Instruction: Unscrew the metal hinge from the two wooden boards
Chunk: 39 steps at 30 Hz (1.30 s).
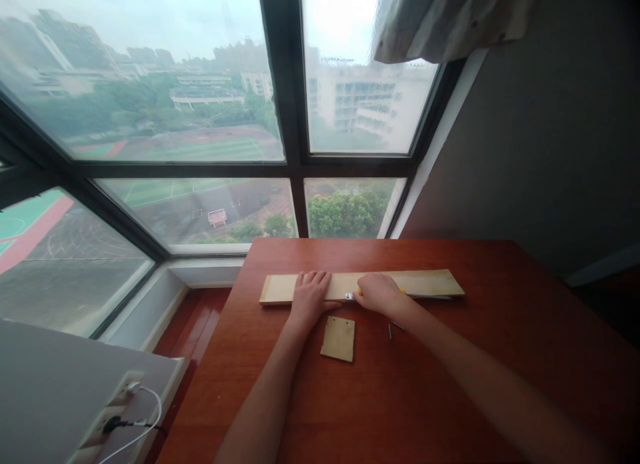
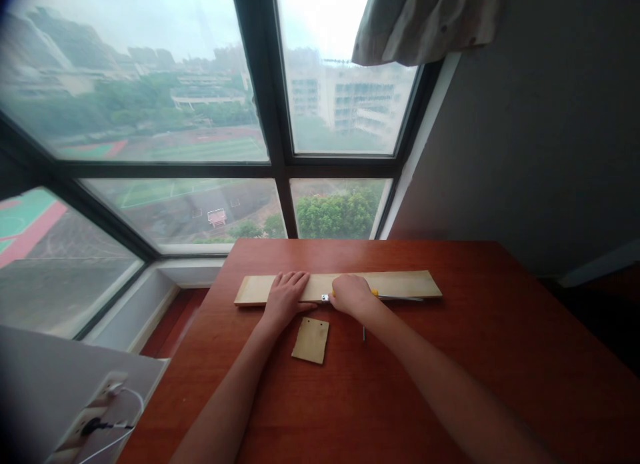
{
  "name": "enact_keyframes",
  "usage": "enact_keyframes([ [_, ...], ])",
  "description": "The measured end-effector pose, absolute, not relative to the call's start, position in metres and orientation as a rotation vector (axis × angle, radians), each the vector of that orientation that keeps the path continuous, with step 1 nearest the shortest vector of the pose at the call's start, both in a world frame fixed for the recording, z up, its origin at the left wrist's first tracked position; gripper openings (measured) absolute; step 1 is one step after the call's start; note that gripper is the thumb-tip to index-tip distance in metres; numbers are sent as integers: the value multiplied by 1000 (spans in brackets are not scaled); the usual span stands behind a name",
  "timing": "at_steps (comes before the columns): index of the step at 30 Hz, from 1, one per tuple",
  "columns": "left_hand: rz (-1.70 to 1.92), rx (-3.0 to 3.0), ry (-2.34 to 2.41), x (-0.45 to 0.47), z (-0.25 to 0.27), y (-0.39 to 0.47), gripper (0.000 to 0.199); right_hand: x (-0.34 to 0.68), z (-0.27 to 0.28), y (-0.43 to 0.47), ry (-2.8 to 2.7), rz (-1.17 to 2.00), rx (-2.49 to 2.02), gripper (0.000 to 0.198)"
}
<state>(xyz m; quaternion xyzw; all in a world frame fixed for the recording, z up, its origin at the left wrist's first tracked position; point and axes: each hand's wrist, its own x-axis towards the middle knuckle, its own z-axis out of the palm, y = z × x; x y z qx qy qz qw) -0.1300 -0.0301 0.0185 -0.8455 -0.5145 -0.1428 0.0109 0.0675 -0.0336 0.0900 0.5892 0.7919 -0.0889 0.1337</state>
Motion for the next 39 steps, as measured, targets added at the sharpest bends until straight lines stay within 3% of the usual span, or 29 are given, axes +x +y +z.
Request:
enact_keyframes([
  [17,-424,-2642,-1601,-130,20,-30,67,69,93,-32,2369,-284,1637,23],
  [39,-431,-2653,-1614,-130,20,-30,68,111,89,-53,2277,-405,1727,22],
])
